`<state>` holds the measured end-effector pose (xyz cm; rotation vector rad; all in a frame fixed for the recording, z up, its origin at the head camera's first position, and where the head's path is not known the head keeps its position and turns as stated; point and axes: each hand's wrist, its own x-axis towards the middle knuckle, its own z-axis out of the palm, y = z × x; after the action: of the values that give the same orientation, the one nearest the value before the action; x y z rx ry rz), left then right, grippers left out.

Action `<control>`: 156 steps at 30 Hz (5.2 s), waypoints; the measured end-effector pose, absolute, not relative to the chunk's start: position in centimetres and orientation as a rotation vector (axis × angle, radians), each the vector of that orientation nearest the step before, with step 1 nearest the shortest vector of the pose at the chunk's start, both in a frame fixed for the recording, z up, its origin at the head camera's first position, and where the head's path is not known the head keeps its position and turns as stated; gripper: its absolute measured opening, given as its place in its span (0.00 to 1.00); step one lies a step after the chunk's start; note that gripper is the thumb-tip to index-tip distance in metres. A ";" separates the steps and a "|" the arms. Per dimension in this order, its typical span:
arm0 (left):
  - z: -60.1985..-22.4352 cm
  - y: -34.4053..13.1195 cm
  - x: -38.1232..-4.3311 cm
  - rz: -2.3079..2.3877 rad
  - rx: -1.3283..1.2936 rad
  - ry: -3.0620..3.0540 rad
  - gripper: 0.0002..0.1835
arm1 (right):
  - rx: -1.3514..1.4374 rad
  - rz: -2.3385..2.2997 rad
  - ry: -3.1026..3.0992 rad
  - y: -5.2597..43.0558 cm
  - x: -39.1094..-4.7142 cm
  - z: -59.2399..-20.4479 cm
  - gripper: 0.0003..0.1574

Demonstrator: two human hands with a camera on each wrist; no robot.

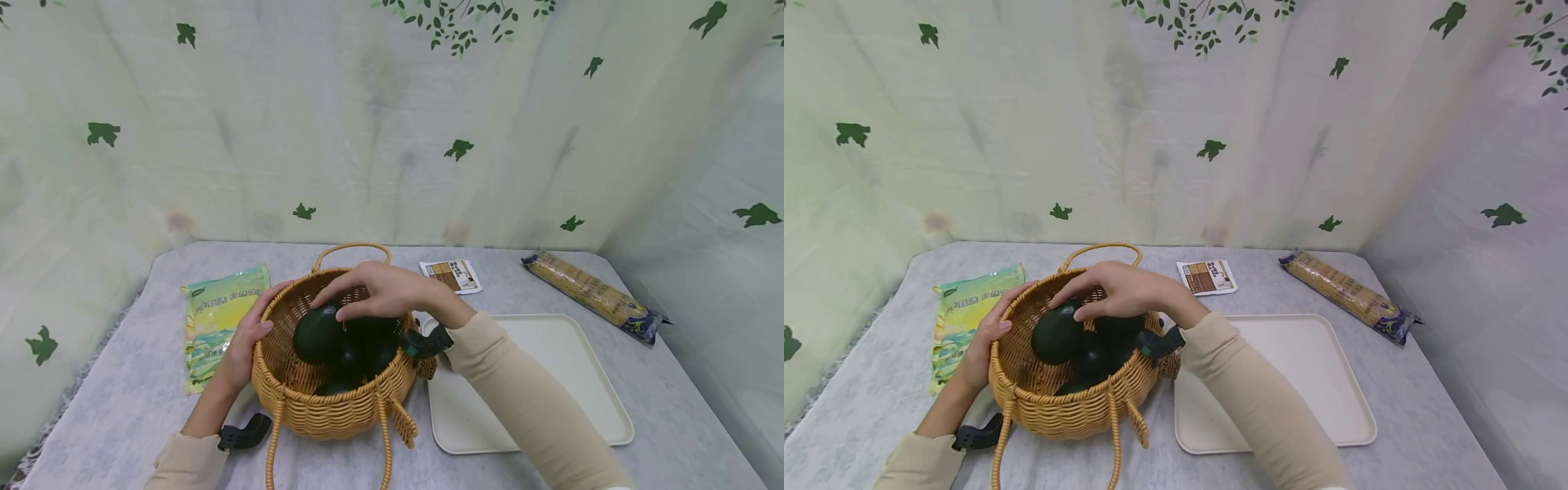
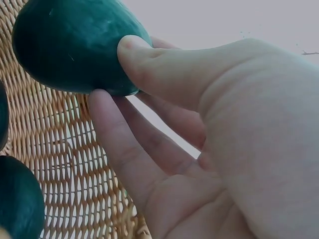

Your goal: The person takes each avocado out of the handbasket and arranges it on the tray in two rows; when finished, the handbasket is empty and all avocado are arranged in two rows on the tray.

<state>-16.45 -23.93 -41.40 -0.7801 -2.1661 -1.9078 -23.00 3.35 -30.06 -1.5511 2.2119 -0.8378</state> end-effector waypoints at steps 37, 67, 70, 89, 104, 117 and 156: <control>-41.4 -23.9 -16.4 -1.954 -0.780 -2.114 0.32 | -1.178 -1.335 2.282 12.1 -20.3 -28.5 0.24; -41.5 -23.9 -16.4 -1.939 -0.788 -2.120 0.32 | -1.030 -1.377 2.497 18.1 -19.3 -29.5 0.23; -41.4 -23.8 -16.4 -1.935 -0.796 -2.121 0.32 | -1.020 -1.390 2.503 18.7 -19.1 -29.9 0.23; -41.4 -23.9 -16.5 -1.921 -0.760 -2.157 0.32 | -0.807 -1.436 2.608 22.5 -17.5 -33.6 0.22; -41.7 -24.0 -16.8 -1.917 -0.783 -2.180 0.33 | -0.744 -1.427 2.731 25.5 -17.0 -34.2 0.22; -41.1 -23.9 -16.4 -1.912 -0.782 -2.162 0.33 | -0.589 -1.284 2.806 27.2 -17.0 -34.1 0.21; -41.5 -23.9 -16.4 -1.943 -0.759 -2.132 0.33 | -0.480 -1.089 2.682 27.0 -19.5 -38.8 0.34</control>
<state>-16.45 -23.90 -41.46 -0.7587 -2.1319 -1.9428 -19.53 26.96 -38.81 -0.4796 2.6819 -1.0885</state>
